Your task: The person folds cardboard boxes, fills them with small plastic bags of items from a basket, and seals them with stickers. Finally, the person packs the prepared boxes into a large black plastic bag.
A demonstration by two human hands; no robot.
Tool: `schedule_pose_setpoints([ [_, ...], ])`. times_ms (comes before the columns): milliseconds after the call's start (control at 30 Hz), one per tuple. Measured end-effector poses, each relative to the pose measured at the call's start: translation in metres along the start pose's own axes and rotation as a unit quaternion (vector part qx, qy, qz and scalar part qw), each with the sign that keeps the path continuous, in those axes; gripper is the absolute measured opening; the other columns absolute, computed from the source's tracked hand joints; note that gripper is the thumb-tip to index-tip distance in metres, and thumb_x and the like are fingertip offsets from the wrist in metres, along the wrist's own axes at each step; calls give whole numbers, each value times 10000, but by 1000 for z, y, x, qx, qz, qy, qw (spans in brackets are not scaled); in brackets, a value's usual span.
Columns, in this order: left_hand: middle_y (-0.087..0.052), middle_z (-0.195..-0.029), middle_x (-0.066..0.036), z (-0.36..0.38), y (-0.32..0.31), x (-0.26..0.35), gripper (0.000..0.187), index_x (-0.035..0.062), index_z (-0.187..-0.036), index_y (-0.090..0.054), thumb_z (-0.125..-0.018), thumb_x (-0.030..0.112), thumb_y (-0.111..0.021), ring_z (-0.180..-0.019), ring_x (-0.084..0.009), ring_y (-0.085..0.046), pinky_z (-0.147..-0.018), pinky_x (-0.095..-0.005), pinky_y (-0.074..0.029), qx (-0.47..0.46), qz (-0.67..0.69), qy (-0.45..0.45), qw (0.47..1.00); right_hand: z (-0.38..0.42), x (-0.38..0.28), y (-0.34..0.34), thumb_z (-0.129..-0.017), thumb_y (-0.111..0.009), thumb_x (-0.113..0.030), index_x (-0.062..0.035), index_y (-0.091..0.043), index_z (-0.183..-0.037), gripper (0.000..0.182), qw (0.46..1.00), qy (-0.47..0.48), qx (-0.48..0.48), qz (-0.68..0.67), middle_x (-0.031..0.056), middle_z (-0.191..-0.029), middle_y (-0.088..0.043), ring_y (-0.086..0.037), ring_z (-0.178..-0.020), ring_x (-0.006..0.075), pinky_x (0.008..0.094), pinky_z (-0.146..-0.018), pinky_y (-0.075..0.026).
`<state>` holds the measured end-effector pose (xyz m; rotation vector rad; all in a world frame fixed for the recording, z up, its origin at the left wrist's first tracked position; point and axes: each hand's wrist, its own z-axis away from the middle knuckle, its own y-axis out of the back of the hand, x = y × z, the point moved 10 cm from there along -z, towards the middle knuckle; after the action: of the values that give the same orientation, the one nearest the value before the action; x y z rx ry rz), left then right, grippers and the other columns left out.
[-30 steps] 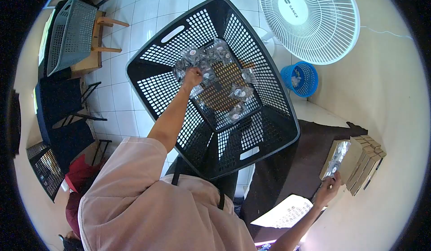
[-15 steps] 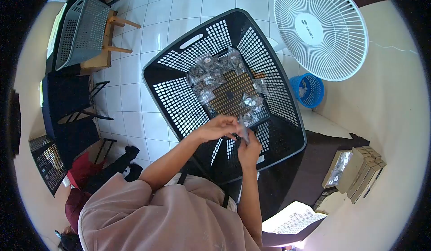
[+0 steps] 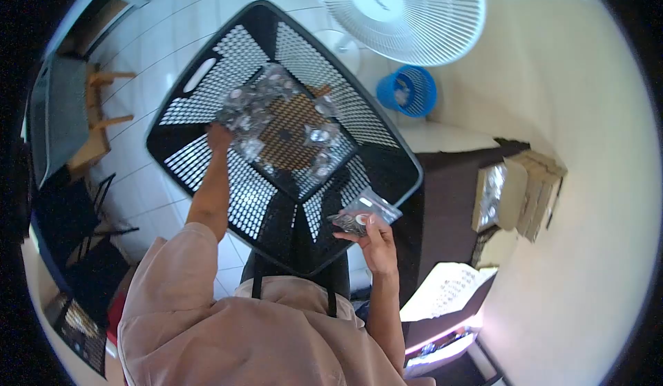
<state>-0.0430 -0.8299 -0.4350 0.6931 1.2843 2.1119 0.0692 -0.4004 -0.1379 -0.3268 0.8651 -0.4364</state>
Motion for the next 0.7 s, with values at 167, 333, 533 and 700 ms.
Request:
schedule_pose_setpoints([
  [167,-634,-1058,-223,-20,-18,-6,308,15,-1009,-641,-779,219,-625,-970,-394,-631,-821,-472,-527,-3,-32,-37,999,17,-11,22,-972,-541,-182,-2,-666,-1047,232,989,0,45,139,56,-1035,-671,-618,-926,139,308,-840,-486],
  [333,-663,-866,-274,-30,-1,-11,364,-56,-821,-687,-761,291,-595,-858,-434,-647,-788,-498,-509,12,19,-81,996,30,-36,51,-952,-577,-168,-48,-684,-1038,183,967,-3,75,244,10,-933,-663,-612,-853,110,273,-763,-491],
  [533,-621,-802,-132,29,51,-2,321,-19,-862,-589,-869,301,-589,-827,-225,-618,-735,-363,-511,-33,308,-100,946,40,-101,135,-950,-540,-102,-65,-593,-1084,149,991,54,88,-82,58,-974,-641,-652,-782,171,370,-536,-553],
  [700,-576,-1032,-108,187,108,78,271,96,-1161,-450,-922,174,-550,-890,-261,-629,-712,-404,-579,-221,588,-61,776,82,-215,264,-815,-697,-106,-65,-605,-1041,247,889,83,289,346,53,-894,-649,-616,-763,156,317,-675,-504],
])
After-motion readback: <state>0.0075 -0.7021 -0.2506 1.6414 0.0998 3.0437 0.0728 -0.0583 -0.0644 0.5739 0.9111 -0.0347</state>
